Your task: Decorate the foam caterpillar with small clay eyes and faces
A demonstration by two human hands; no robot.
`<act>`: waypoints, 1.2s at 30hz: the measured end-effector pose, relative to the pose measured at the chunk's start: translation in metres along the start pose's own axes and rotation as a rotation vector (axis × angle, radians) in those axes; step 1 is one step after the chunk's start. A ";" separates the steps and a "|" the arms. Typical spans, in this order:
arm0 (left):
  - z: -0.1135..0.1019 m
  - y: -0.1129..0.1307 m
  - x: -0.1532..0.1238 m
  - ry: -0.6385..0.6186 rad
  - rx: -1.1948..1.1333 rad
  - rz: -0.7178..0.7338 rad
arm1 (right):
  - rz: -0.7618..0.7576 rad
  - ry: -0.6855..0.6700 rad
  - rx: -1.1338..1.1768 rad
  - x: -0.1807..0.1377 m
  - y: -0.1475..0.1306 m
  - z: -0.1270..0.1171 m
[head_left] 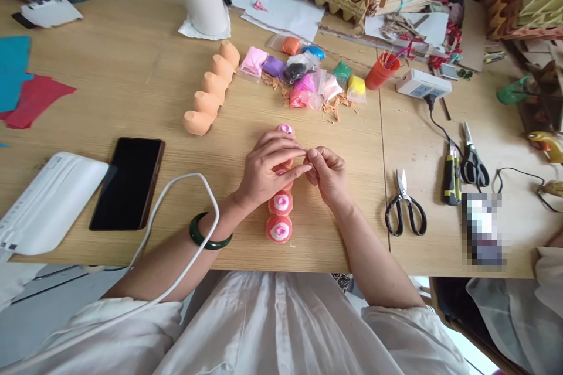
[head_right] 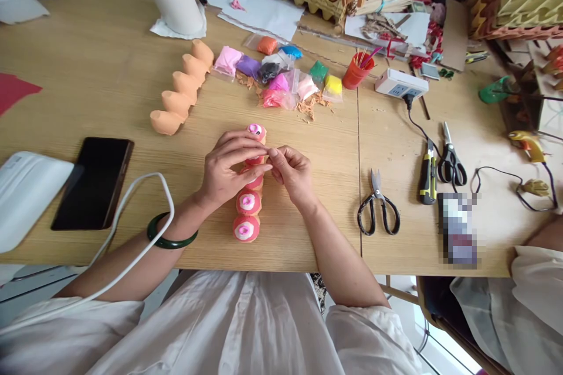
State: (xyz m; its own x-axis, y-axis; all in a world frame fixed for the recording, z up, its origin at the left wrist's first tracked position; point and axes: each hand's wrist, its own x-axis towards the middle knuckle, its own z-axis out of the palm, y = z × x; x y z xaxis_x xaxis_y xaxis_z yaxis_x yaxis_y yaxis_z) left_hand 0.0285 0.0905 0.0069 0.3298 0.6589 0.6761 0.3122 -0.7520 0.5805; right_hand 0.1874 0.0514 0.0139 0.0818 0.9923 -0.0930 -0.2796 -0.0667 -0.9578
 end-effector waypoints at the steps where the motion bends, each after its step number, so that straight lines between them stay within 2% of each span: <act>1: 0.000 0.000 0.000 0.005 -0.004 0.006 | -0.012 -0.001 -0.007 0.000 0.001 0.000; 6: 0.000 0.001 -0.001 0.046 -0.030 0.033 | -0.031 -0.023 -0.012 -0.001 0.001 0.000; 16: -0.005 0.006 0.002 0.042 0.023 -0.039 | 0.025 -0.061 -0.003 -0.002 -0.003 -0.001; 22: -0.004 0.003 0.002 0.019 -0.009 -0.022 | 0.024 -0.042 0.045 -0.001 -0.002 -0.002; 26: -0.002 0.002 0.000 0.062 -0.001 -0.002 | 0.018 -0.039 0.036 -0.001 -0.003 0.000; 32: -0.003 0.005 0.001 0.042 0.016 -0.040 | 0.024 -0.048 0.019 -0.001 -0.004 0.000; 36: -0.002 0.003 0.001 0.055 -0.014 0.001 | 0.016 -0.045 0.033 -0.001 -0.003 -0.002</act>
State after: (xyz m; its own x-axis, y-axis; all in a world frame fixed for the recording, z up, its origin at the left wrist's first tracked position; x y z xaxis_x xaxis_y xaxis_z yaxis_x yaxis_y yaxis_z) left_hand 0.0278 0.0885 0.0106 0.2809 0.6565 0.7001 0.2990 -0.7530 0.5861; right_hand 0.1896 0.0505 0.0160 0.0344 0.9948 -0.0955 -0.3118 -0.0801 -0.9468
